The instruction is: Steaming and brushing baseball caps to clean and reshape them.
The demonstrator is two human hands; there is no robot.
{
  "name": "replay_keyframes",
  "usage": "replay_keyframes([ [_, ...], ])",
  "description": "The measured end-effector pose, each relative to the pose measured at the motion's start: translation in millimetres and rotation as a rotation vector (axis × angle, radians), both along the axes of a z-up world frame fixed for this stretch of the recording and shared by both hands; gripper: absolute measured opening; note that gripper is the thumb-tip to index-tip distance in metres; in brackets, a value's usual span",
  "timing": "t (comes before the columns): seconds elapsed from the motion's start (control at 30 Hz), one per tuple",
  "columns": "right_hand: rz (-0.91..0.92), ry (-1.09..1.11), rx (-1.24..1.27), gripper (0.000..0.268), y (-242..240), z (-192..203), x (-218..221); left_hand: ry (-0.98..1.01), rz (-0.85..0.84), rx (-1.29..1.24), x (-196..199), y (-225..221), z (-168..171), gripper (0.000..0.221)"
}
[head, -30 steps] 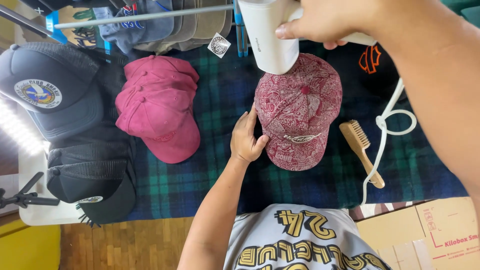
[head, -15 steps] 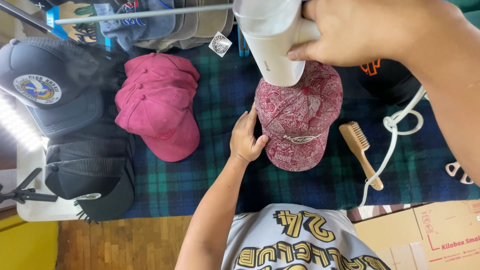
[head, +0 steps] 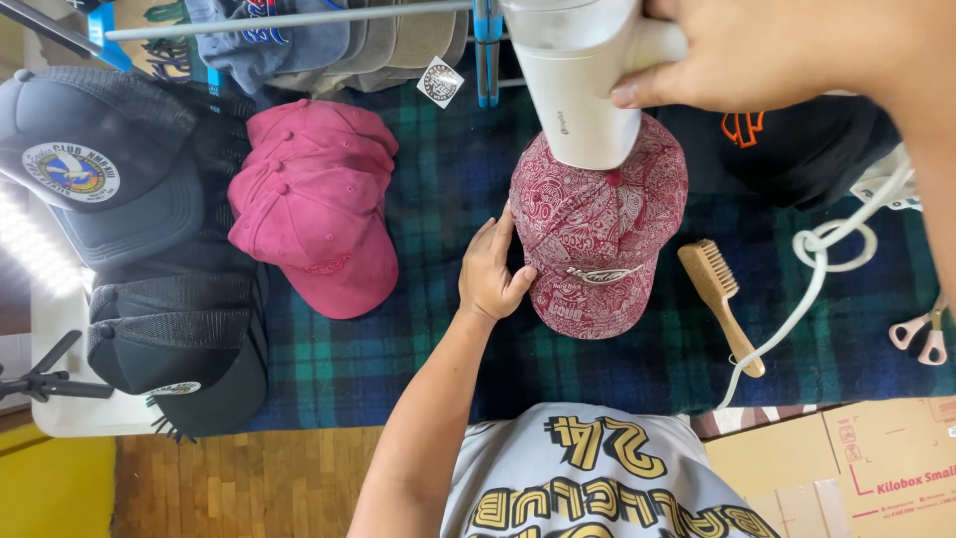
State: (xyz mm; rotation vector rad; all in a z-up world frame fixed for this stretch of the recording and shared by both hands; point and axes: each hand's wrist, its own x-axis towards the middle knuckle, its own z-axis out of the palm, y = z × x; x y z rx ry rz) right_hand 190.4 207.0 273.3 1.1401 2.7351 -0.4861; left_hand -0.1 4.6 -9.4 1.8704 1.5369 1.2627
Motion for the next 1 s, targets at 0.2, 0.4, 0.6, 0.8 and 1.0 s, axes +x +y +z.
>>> replay_keyframes([
  [0.2,0.082,0.067,0.038,0.057,0.1,4.6,13.5,-0.019,-0.008,0.006,-1.1,0.7,2.0,0.092],
  [0.4,0.003,-0.285,0.048,0.054,-35.3,35.2,-51.7,-0.01,-0.01,0.021,-0.5,1.7,-1.1,0.093],
  [0.6,0.14,-0.57,0.051,0.055,-74.6,64.1,-104.2,0.02,-0.011,0.037,-1.8,2.9,-14.5,0.092],
  [0.8,0.071,-0.465,-0.034,0.045,-95.0,68.5,-111.7,0.004,-0.007,0.039,0.5,4.5,14.7,0.083],
  [1.0,0.016,-0.452,0.002,0.053,-60.3,58.2,-90.6,0.0,-0.029,0.032,0.5,2.1,0.1,0.091],
])
